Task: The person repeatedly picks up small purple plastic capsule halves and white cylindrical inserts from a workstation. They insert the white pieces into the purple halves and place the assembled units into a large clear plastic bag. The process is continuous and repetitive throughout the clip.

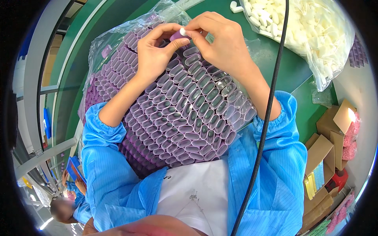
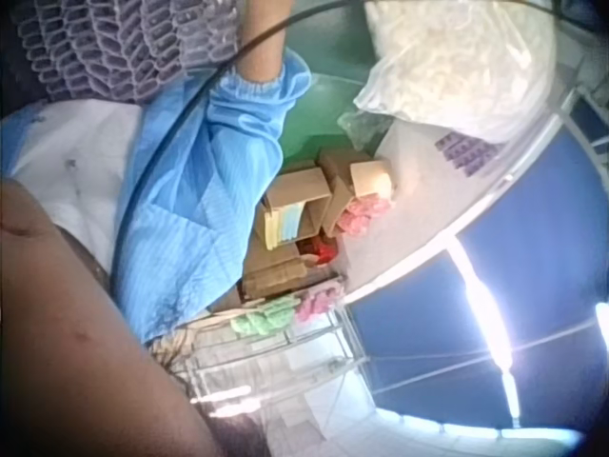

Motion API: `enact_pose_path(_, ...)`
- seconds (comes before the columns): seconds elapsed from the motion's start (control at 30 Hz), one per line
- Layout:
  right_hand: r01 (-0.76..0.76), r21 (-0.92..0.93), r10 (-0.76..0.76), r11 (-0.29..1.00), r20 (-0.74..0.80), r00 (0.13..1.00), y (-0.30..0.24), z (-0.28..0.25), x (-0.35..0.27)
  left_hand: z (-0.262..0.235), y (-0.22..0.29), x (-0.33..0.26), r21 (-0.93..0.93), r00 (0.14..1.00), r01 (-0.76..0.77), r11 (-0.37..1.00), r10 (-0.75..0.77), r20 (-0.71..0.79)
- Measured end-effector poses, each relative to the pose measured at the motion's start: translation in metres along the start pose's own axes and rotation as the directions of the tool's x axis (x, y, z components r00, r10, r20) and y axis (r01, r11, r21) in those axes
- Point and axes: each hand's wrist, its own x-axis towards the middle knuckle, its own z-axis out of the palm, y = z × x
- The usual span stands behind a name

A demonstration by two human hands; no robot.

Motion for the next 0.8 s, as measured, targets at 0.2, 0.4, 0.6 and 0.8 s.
enact_pose_path(0.2, 0.011, -0.059, -0.012, 0.998, -0.01, 1.0, 0.001, 0.002, -0.005, 0.0, 0.0, 0.0, 0.135, 0.998, -0.059, 0.989, 0.059, 0.003)
enact_pose_path(0.4, -0.008, 0.147, 0.006, 0.989, 0.013, 1.0, 0.012, -0.005, -0.002, -0.001, 0.003, 0.003, -0.374, 0.996, 0.088, 0.923, -0.092, 0.007)
enact_pose_path(0.6, 0.072, 0.075, -0.074, 0.995, 0.024, 0.997, 0.009, -0.006, -0.002, -0.002, 0.002, 0.003, -0.359, 0.996, 0.079, 0.93, -0.06, 0.064)
enact_pose_path(0.8, 0.306, -0.044, -0.306, 0.951, -0.006, 0.952, 0.009, -0.002, 0.001, -0.001, 0.004, 0.002, -0.452, 0.991, 0.136, 0.882, -0.121, 0.061)
